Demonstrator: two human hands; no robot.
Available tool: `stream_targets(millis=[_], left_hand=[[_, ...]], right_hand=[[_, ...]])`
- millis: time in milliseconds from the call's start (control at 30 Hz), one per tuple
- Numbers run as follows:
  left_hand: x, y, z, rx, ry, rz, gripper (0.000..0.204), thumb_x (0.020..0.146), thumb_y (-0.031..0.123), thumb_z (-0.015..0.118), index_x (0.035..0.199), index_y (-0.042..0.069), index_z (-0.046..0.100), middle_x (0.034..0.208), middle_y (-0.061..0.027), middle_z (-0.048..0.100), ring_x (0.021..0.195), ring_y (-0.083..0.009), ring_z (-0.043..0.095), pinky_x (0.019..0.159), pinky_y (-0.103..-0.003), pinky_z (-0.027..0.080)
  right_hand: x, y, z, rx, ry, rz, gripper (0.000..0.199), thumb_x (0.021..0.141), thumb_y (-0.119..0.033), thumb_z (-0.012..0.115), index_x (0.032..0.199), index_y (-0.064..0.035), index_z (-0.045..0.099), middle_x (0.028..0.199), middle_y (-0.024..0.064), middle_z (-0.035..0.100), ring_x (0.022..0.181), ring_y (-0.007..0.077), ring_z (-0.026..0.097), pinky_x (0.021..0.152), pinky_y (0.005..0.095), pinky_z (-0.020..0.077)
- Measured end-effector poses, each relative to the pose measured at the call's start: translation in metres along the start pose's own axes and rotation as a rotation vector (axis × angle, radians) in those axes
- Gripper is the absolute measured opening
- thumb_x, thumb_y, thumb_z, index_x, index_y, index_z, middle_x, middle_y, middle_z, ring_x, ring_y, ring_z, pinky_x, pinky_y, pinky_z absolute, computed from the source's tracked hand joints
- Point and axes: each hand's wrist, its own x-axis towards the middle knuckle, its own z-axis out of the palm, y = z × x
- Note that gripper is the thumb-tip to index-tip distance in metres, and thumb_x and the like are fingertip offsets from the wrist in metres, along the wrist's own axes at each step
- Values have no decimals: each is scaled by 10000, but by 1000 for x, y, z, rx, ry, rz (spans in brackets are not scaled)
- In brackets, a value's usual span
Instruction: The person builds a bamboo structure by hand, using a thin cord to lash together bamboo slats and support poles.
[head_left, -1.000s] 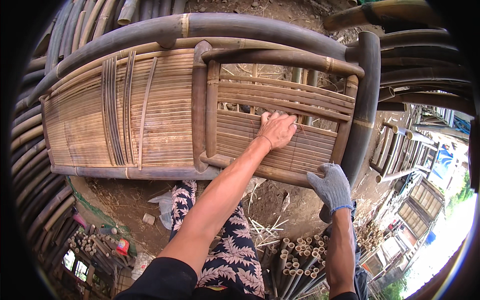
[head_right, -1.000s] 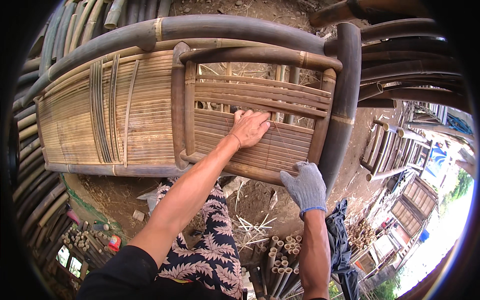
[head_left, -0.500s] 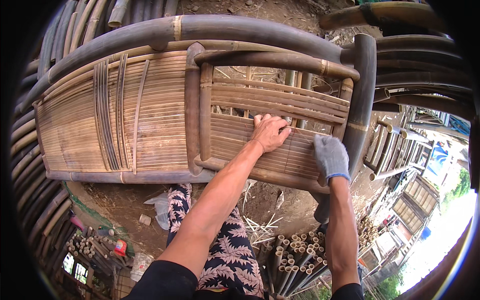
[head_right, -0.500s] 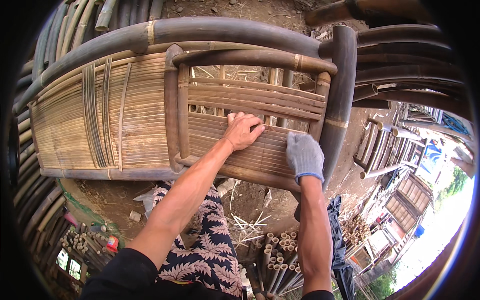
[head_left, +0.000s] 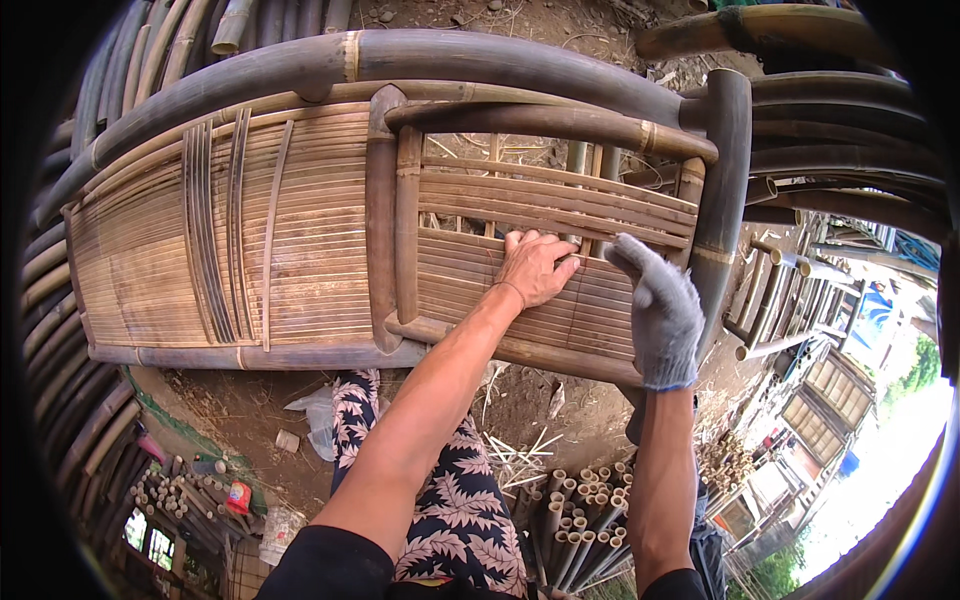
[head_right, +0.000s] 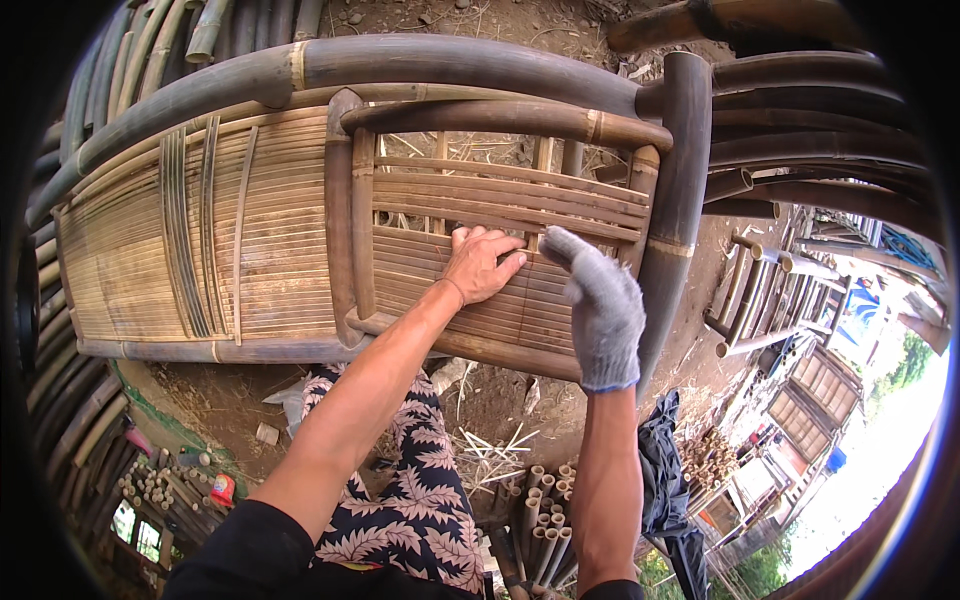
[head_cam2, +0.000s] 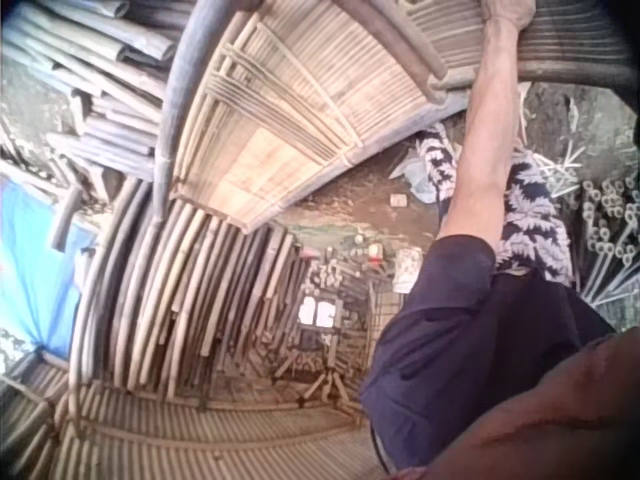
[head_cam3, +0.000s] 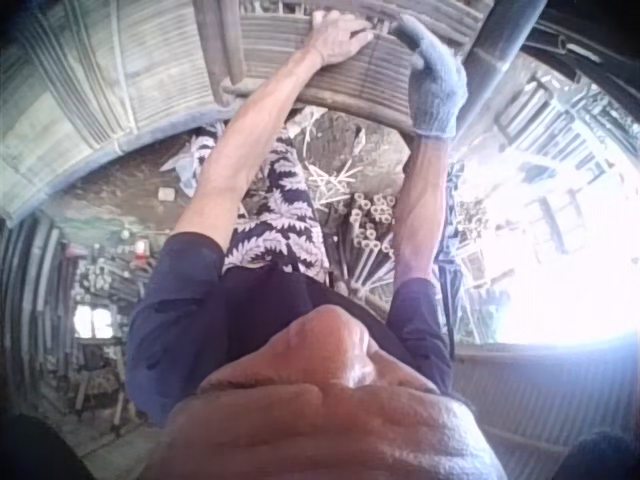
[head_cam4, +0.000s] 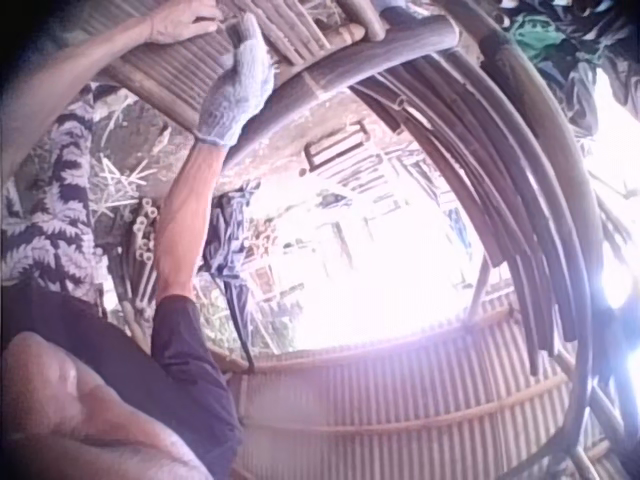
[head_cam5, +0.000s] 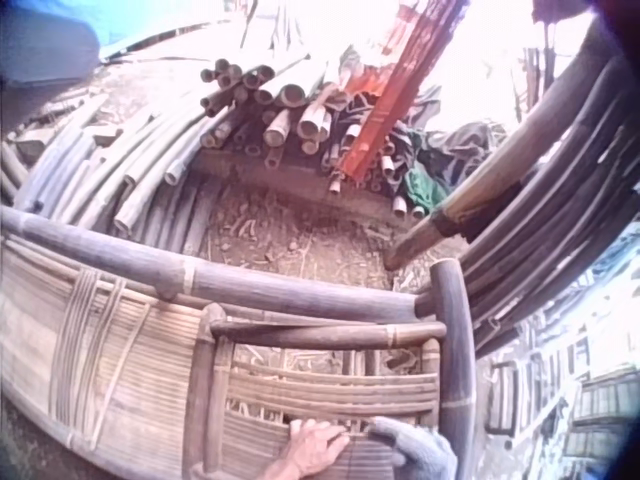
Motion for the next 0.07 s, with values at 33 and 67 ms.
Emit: stream_targets(millis=[33,67], left_hand=[[1,0,-1,5,-26,-19,369,930,413,607,1145,142,734,1111,-82,696,1111,-274,560,1045,-472,295],[0,1,-2,10,-52,-38,374,933,418,603,1153,146,734,1129,-81,694,1128,-274,556,1060,-475,292]], right_hand=[[7,7,0,263,58,39,305,992,-274,617,856,-10,683,1153,171,712,1088,279,679,943,357,524],[9,8,1,263,53,39,305,992,-274,617,856,-10,683,1153,171,712,1088,279,679,943,357,524]])
